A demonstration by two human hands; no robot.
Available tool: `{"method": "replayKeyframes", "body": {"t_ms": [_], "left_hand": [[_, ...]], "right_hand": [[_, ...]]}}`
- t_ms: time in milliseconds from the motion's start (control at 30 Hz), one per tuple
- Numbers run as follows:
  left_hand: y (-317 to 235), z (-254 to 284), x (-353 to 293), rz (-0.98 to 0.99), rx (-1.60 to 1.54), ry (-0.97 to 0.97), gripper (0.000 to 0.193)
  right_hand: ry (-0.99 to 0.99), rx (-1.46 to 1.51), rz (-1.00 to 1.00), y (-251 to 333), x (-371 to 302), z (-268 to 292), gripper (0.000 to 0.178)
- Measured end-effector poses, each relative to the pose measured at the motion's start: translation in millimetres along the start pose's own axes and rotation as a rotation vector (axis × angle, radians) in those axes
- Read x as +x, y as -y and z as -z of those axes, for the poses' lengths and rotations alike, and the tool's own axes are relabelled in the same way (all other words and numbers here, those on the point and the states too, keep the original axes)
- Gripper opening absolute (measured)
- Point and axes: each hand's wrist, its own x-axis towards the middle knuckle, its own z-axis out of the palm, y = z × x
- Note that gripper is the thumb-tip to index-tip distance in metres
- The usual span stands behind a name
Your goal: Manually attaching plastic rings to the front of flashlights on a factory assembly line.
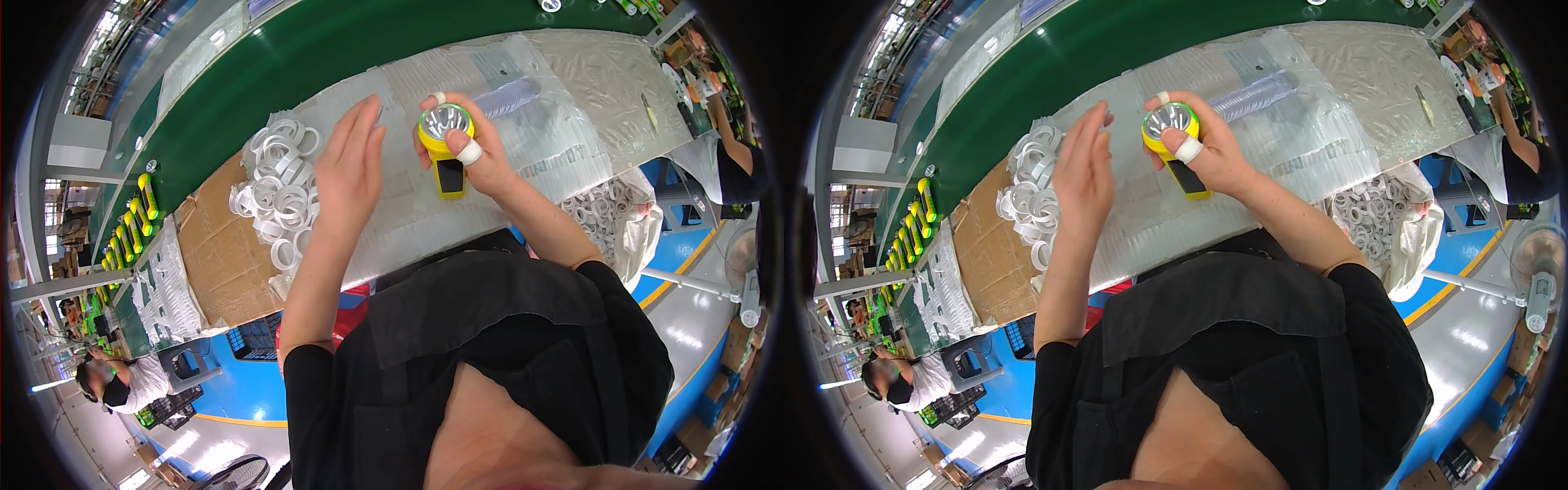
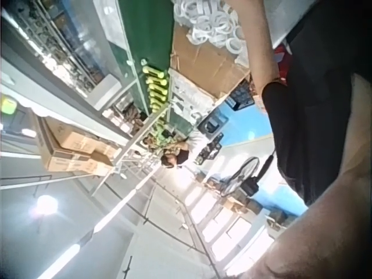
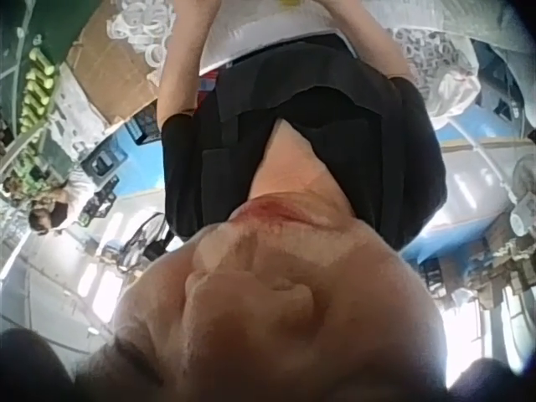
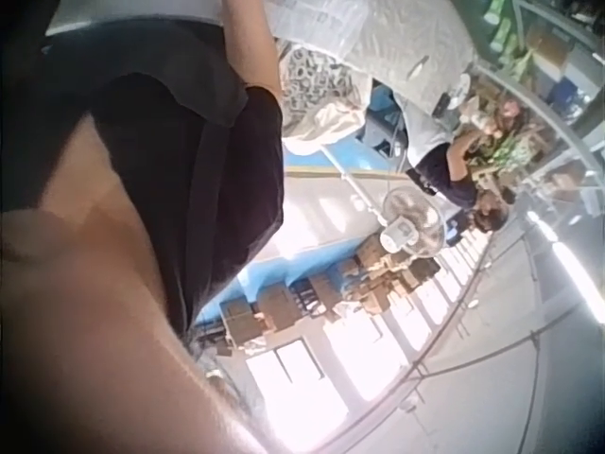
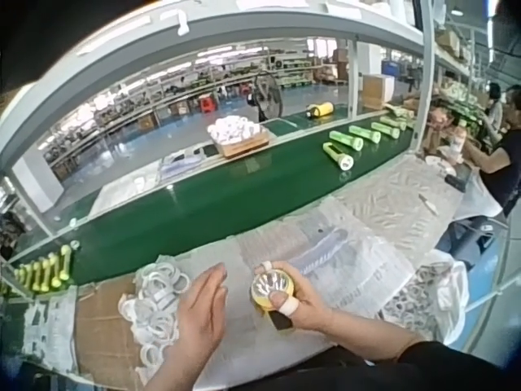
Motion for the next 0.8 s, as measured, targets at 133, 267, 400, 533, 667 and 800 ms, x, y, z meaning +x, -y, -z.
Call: {"method": "replayKeyframes", "body": {"t_ms": [133, 267, 400, 533, 667, 800], "left_hand": [[7, -44, -6, 0.029, 0.203, 0.217, 0.034], [22, -63, -10, 0.044, 0.058, 0.332, 0.037], [2, -42, 5, 0.447, -0.538, 0.239, 0.048], [-36, -16, 17, 0.610, -0.948, 0.286, 0.054], [-36, -8, 13, 0.736, -0.951, 0.359, 0.050], [-35, -1, 10, 0.727, -0.979, 0.349, 0.047]], "right_hand": [[-0.105, -0.050, 0.080, 5, -7, 6, 0.054], [-0.070, -0.067, 0.095, 9, -12, 9, 0.055], [-0.014, -0.050, 0.015, 9, -16, 13, 0.059], [0.079, -0.020, -0.073, 9, -14, 9, 0.047], [0.152, -0.133, -0.034, 1, -8, 5, 0.051], [0.172, -0.146, -0.042, -1, -7, 2, 0.053]]}}
